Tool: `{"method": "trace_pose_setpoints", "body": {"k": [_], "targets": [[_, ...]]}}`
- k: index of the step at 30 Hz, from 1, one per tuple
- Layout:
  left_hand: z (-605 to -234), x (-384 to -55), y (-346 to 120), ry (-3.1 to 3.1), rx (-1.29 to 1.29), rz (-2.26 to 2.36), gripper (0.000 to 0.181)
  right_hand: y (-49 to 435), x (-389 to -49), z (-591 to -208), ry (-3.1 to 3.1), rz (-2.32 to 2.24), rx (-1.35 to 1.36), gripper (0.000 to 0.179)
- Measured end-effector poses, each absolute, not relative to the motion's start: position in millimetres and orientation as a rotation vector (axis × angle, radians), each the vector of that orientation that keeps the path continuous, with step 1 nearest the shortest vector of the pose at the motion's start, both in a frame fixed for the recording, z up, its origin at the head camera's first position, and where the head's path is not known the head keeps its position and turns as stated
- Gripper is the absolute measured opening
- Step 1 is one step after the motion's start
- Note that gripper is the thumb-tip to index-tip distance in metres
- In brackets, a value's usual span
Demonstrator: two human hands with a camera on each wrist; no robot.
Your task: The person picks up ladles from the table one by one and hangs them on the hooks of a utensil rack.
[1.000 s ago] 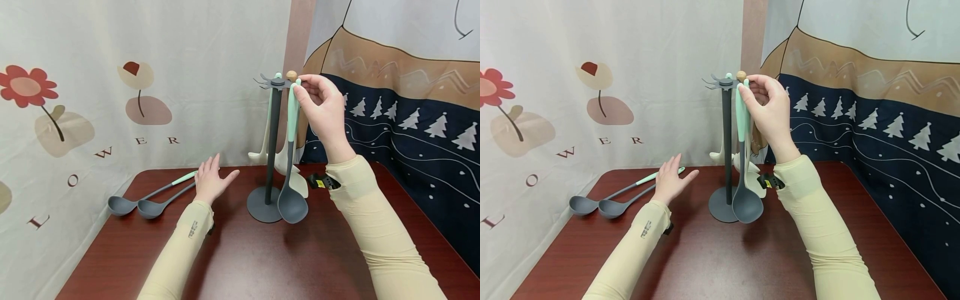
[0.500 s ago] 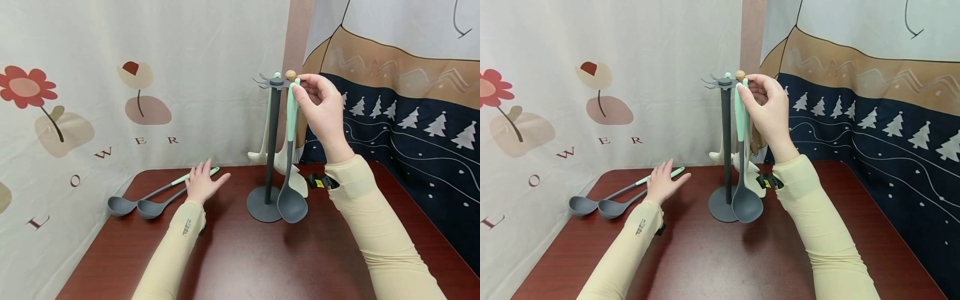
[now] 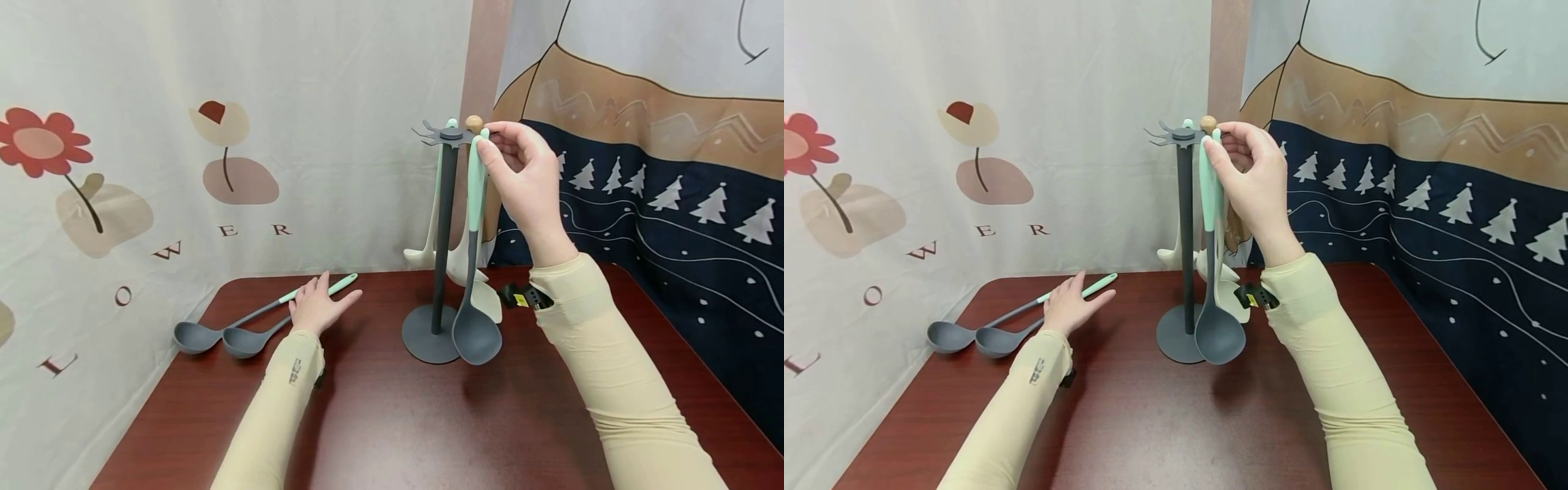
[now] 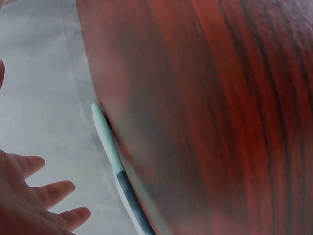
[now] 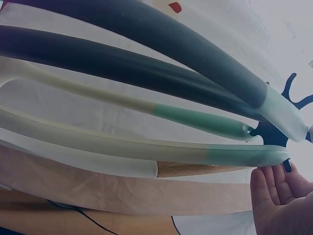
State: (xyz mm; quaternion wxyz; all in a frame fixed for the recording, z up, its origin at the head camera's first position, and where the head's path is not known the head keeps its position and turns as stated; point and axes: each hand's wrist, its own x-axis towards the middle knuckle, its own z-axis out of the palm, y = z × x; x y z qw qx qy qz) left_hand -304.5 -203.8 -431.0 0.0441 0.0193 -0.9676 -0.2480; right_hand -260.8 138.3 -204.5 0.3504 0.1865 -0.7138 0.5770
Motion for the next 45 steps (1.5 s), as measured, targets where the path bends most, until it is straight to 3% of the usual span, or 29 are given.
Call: {"method": "trace_pose_setpoints", "body": {"k": [15,32,45], "targets": [[-438,-311,-229,-3.023,0.136,-0.719,0.105,138,-261,-206,-1.849,1.481,0.480,0.034],[-432,-309,-252,-3.122,0.261,-0.629,0.088,137,-260,-205,-1.847,1.485,0.489,0.032],[-436,-309,-267,-3.176,0.431,-0.575,0.050,137,-259,-204,-1.840,1.497,0.496,0.031]]}}
